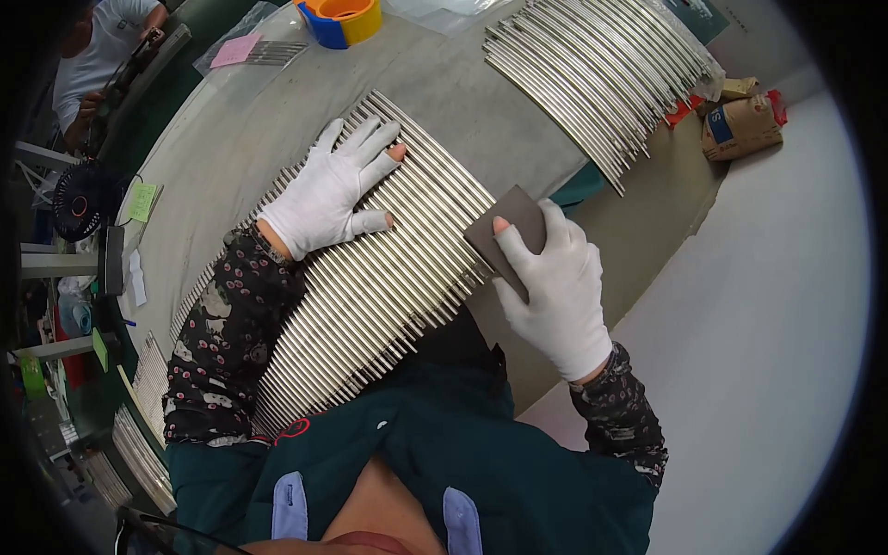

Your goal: The person is sanding a set of metal rods aligned on a workbench using a sanding block.

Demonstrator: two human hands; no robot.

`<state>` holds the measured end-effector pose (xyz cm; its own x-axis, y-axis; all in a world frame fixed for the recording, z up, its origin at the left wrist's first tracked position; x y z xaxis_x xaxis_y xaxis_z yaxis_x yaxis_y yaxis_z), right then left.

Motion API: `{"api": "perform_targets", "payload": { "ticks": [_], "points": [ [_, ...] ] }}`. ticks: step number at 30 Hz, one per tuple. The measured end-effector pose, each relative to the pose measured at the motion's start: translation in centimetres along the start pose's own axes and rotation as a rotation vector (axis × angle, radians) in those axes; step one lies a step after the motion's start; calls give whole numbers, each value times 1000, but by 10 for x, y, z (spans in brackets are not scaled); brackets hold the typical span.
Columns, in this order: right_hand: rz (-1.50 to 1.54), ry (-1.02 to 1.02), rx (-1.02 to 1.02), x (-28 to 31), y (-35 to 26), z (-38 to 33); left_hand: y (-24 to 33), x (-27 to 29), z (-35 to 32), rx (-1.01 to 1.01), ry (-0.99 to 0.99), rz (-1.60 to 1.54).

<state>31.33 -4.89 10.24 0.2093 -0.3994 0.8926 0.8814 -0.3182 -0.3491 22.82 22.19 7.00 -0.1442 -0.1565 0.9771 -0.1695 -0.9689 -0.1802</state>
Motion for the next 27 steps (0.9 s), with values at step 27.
{"api": "perform_targets", "payload": {
  "ticks": [27],
  "points": [
    [55, 81, -67, 2, 6, -11, -3, 0, 23, -28, -32, 41]
  ]
}}
Point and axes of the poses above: each hand's wrist, its own z-axis towards the middle knuckle, its own x-axis out of the back of the hand, y = z × x, the point moved 1 cm from there along z, towards the middle knuckle, and after that the axes turned 14 degrees about z, right-handed, at the moved point
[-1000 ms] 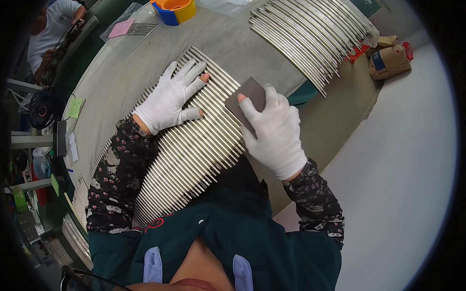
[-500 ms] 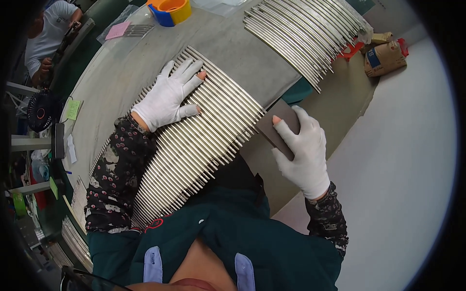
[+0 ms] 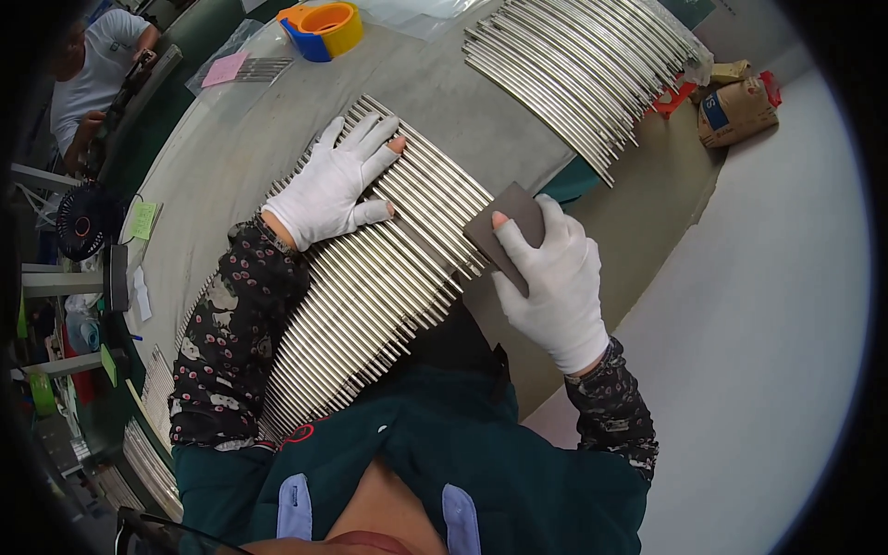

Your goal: The person is sanding a set of metal rods aligned on a workbench using a sanding block.

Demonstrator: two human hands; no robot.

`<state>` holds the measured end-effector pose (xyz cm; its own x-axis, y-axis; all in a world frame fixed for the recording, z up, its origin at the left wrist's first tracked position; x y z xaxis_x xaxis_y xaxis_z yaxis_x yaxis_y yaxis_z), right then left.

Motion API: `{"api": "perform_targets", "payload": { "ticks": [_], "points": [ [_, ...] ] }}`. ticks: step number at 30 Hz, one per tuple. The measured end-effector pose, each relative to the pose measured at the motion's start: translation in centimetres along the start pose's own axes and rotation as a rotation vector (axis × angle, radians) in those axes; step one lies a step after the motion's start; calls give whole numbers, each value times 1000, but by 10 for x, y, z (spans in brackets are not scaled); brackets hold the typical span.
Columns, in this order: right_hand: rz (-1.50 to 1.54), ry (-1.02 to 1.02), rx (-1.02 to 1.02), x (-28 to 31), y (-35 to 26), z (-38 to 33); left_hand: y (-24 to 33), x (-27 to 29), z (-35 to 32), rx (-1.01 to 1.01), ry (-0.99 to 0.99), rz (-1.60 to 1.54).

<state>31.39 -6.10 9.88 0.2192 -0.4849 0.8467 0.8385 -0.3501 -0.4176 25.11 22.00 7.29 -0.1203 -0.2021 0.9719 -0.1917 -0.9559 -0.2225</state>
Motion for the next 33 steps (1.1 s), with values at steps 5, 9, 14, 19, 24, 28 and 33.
{"api": "perform_targets", "payload": {
  "ticks": [5, 9, 14, 19, 24, 28, 33],
  "points": [
    [-106, 0, 52, -17, -16, 40, -1, -1, 0, -3, 43, -8],
    [-55, -67, 66, -1, 1, 16, 4, 3, -1, 9, -8, -3],
    [-89, -7, 95, -32, -17, 65, 2, -4, 1, 5, 79, -33],
    [-96, -89, 121, -2, 2, 26, 2, 3, -2, 39, 27, -26],
    [-120, -16, 68, -33, -19, 71, 2, -1, 3, 9, 62, -58],
    [-81, -86, 118, -1, -11, 39, 2, 8, -4, 35, 14, -60],
    [-1, -63, 11, 24, 1, 12, 3, 2, 4, 24, 33, -71]
  ]
}}
Point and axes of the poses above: each hand's wrist, its own z-axis towards the middle knuckle, its own x-axis out of the back of the hand, y = z × x, the point moved 1 cm from there along z, towards the middle knuckle, and after that the axes turned 14 degrees about z, right-handed, at the moved point
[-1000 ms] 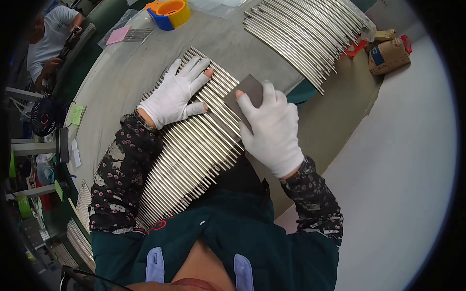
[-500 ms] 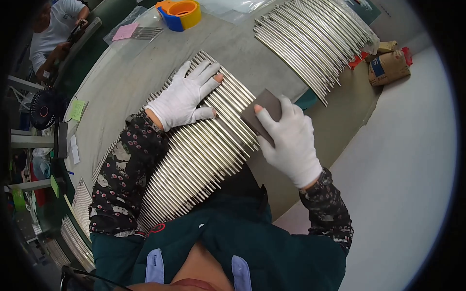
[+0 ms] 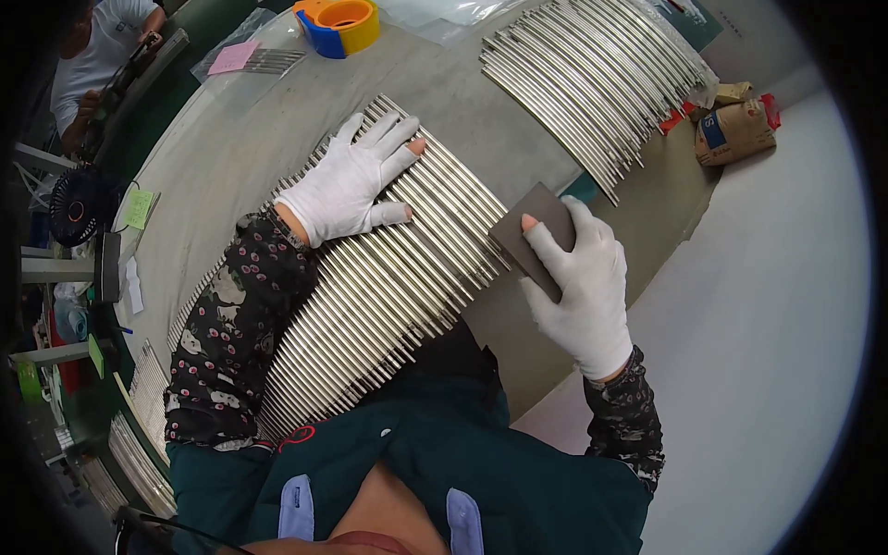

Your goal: The person is sanding a set of metal rods aligned on a workbench using a sanding block.

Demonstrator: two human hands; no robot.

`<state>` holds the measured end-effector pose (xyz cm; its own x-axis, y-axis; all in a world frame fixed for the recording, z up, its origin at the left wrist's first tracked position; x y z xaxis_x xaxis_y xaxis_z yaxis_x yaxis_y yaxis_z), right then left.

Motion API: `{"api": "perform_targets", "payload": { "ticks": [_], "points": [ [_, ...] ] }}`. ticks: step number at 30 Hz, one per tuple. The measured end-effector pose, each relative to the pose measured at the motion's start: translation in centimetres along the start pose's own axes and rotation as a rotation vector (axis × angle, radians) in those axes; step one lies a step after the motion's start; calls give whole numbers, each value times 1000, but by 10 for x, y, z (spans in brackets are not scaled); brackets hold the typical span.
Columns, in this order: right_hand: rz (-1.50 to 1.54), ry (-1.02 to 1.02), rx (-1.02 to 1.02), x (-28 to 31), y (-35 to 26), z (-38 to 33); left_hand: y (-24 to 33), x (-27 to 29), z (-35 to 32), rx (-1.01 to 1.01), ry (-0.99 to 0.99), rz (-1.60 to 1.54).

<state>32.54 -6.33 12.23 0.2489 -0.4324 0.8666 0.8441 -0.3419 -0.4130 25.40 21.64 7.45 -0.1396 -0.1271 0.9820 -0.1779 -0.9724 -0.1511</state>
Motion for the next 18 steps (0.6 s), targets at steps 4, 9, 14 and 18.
{"api": "perform_targets", "payload": {
  "ticks": [4, 9, 14, 18],
  "points": [
    [-65, 46, 15, -16, -1, 11, 1, 2, 2, 5, 3, -5],
    [-116, 62, 61, -47, -9, 64, -1, -3, 8, -19, 55, -3],
    [-84, -25, 98, -18, 11, 18, 0, -1, 7, 5, -14, 37],
    [-85, 53, 83, -36, 4, 42, -2, -4, 12, -5, 37, 24]
  ]
}}
Point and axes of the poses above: each hand's wrist, its own z-axis towards the middle knuckle, its own x-axis out of the back of the hand, y = z × x, the point moved 1 cm from there along z, towards the middle knuckle, and after that the axes turned 14 degrees about z, right-handed, at the moved point
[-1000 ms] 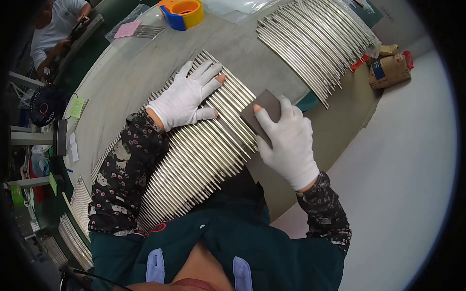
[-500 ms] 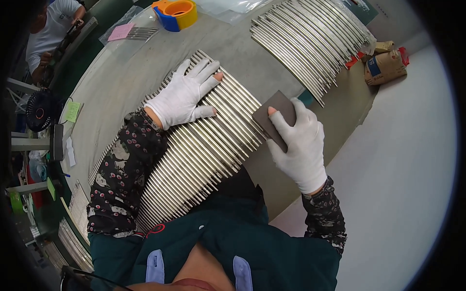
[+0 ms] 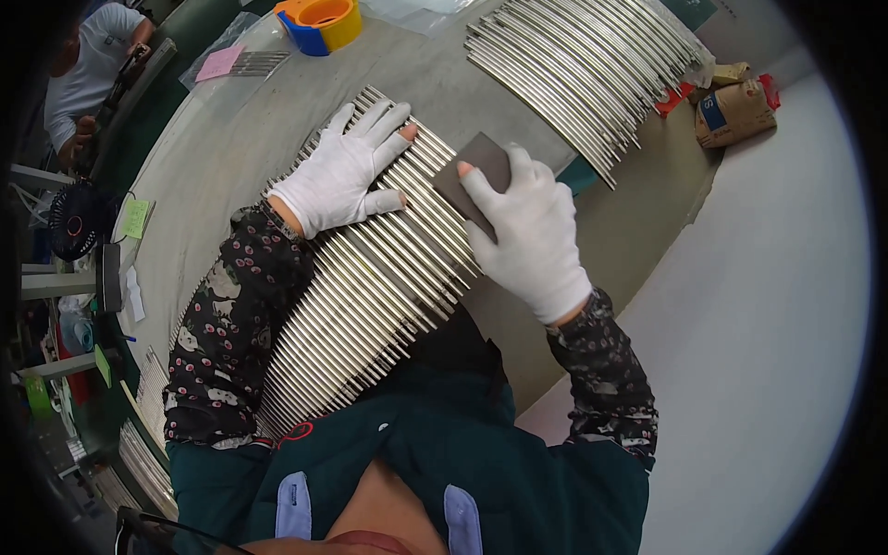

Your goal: The person is sanding a set of metal rods aligned on a workbench using a sanding block.

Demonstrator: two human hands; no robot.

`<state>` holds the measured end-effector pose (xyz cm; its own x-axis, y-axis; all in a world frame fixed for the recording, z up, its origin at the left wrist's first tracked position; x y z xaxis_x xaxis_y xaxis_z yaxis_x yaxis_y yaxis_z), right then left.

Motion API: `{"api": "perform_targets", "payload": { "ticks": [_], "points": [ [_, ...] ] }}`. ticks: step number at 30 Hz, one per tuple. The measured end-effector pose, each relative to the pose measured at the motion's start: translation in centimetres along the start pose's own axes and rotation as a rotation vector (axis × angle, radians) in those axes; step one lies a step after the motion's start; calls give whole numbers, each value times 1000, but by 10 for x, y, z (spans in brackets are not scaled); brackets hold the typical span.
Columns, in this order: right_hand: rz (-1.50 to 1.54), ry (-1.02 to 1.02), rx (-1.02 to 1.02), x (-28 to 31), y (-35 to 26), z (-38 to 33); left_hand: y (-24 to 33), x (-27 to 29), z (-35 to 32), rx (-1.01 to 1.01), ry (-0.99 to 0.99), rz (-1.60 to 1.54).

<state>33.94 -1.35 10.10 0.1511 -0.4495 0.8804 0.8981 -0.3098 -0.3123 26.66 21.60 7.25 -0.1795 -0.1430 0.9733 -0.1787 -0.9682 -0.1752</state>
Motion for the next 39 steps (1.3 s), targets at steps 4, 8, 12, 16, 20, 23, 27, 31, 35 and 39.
{"api": "perform_targets", "payload": {
  "ticks": [4, 8, 12, 16, 20, 23, 27, 31, 35, 39],
  "points": [
    [19, -33, -12, 10, 0, -11, -2, -3, -3, -9, -19, 30],
    [73, -8, -71, 36, 8, -44, 1, 2, -2, -2, -39, 41],
    [77, 28, -72, 32, -6, -47, 1, 0, -7, -3, -29, 41],
    [51, -11, -59, 15, -8, -35, 3, 5, -4, 1, -50, 39],
    [-26, 17, -17, -7, -18, 7, 1, 0, -2, 8, -7, 27],
    [24, -51, 14, 6, -9, -8, 0, 1, -7, 7, -35, 55],
    [-36, -68, 14, 11, -6, -16, 5, 3, -1, 9, -39, 44],
    [-56, -61, -1, -11, -20, 23, 2, 0, -2, 6, -10, 15],
    [-85, -144, -23, 18, -7, -25, 5, 2, -5, 33, -44, 3],
    [-104, -73, -19, -4, -18, 13, 5, 1, 2, 20, 6, 27]
  ]
}}
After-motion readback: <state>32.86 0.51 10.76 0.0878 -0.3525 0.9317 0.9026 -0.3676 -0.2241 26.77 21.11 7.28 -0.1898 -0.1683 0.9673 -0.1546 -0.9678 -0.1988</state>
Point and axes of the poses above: each hand's wrist, its own z-axis towards the middle knuckle, its own x-axis out of the back of the hand, y = z × x, the point moved 1 cm from there along z, towards the middle knuckle, and after that the axes turned 14 degrees about z, right-handed, at the moved point
